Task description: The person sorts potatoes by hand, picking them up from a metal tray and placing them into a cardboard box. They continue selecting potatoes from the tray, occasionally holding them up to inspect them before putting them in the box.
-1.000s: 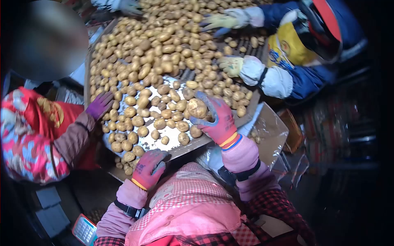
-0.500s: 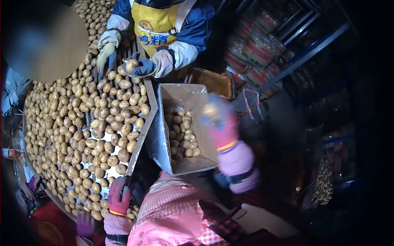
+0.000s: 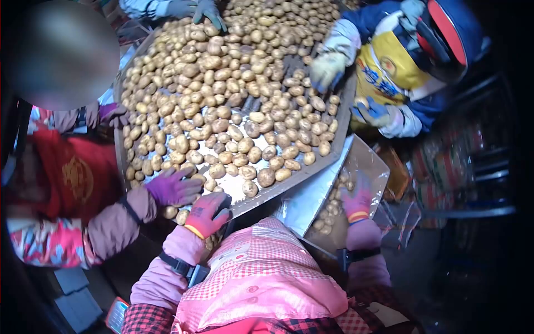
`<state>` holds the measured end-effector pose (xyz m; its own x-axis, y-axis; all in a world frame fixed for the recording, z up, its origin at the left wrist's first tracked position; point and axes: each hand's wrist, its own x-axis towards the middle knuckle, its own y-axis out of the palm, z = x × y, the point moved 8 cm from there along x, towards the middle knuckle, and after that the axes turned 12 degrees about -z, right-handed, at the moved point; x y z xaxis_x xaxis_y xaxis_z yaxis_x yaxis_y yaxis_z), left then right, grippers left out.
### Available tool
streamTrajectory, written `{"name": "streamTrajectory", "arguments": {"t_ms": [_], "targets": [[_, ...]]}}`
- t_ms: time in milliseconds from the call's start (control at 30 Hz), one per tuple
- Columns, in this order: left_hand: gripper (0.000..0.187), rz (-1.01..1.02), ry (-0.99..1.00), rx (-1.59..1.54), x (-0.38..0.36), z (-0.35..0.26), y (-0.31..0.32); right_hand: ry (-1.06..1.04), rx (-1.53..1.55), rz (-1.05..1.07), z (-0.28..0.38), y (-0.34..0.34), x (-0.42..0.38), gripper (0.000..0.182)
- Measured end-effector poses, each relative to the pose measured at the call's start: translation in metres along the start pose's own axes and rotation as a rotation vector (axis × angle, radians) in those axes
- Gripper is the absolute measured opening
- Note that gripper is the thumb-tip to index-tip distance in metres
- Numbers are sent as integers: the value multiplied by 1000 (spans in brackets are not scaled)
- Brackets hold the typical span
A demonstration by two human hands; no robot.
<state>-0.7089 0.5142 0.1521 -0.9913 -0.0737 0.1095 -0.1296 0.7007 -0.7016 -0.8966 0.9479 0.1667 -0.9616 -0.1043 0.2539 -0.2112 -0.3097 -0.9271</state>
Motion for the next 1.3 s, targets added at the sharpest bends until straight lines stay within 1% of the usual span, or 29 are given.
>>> {"name": "streamTrajectory", "arguments": {"t_ms": [33, 100, 133, 200, 233, 300, 333, 367, 433, 500, 533, 567, 633, 700, 767, 800, 833, 900, 933, 967, 1000, 1033, 1100, 1133, 1167, 1200, 1233, 1267, 1300], "targets": [[50, -18, -22, -4, -3, -4, -9, -135, 68, 71, 44, 14, 17, 86], [46, -51, -85, -113, -15, -13, -24, -273, -7, 57, 107, 30, 30, 85], [41, -92, -123, -129, -24, -15, -28, -303, -1, 67, 126, 43, 41, 85], [40, -133, -172, -144, -43, -13, -31, -66, 79, 43, 136, 76, 68, 83], [39, -153, -197, -155, -52, -11, -33, -103, 93, 55, 149, 94, 78, 83], [37, -203, -238, -115, -68, -12, -45, -168, 173, -62, 173, 111, 103, 77], [37, -234, -281, -112, -74, -12, -53, 197, 733, 182, 167, 136, 124, 69], [37, -261, -322, -113, -80, -11, -57, 250, 881, 192, 183, 141, 135, 64], [37, -288, -365, -144, -93, -2, -56, -84, 1022, -40, 242, 118, 141, 62], [37, -335, -387, -98, -99, -6, -63, -715, 411, -119, 308, 103, 114, 64], [37, -346, -395, -99, -102, -10, -67, -921, 248, 17, 324, 113, 108, 61], [37, -359, -419, -94, -104, -12, -70, -933, 249, 16, 330, 114, 116, 61], [37, -385, -477, -83, -111, -14, -75, -780, -3, 45, 334, 132, 146, 48], [38, -414, -530, -68, -126, -11, -73, -689, 26, -469, 338, 117, 168, 28], [40, -439, -572, -35, -132, -10, -74, -863, 258, 1, 392, 135, 167, 29], [40, -424, -607, -69, -134, -9, -71, -1049, 368, 81, 422, 140, 149, 34], [41, -410, -642, -101, -135, -8, -68, -1179, 423, 137, 441, 148, 134, 35], [42, -402, -642, -60, -135, -9, -68, -1271, 278, 119, 467, 195, 129, 32], [42, -391, -636, -24, -135, -9, -68, -1277, 286, 119, 485, 190, 130, 32], [42, -393, -643, -19, -136, -8, -70, -1257, -24, 326, 497, 201, 129, 34], [43, -416, -634, -9, -135, -6, -74, -1212, -338, 526, 496, 213, 128, 35], [43, -437, -625, -3, -136, -7, -75, -1218, -335, 528, 503, 213, 126, 35], [41, -440, -634, 3, -139, -9, -72, -1105, -526, 651, 498, 222, 128, 33], [40, -440, -641, 10, -141, -9, -72, -1209, -553, 607, 499, 227, 118, 33], [40, -441, -646, 16, -143, -10, -75, -1213, -546, 608, 496, 247, 115, 33], [39, -462, -654, -6, -145, -12, -78, -1074, -518, 573, 484, 274, 122, 34], [39, -486, -659, -32, -146, -14, -81, -934, -493, 536, 476, 286, 130, 35], [39, -474, -661, -39, -148, -13, -83, -962, -501, 633, 482, 252, 123, 35], [39, -476, -655, -40, -151, -14, -82, -960, -503, 628, 479, 222, 125, 35]]}}
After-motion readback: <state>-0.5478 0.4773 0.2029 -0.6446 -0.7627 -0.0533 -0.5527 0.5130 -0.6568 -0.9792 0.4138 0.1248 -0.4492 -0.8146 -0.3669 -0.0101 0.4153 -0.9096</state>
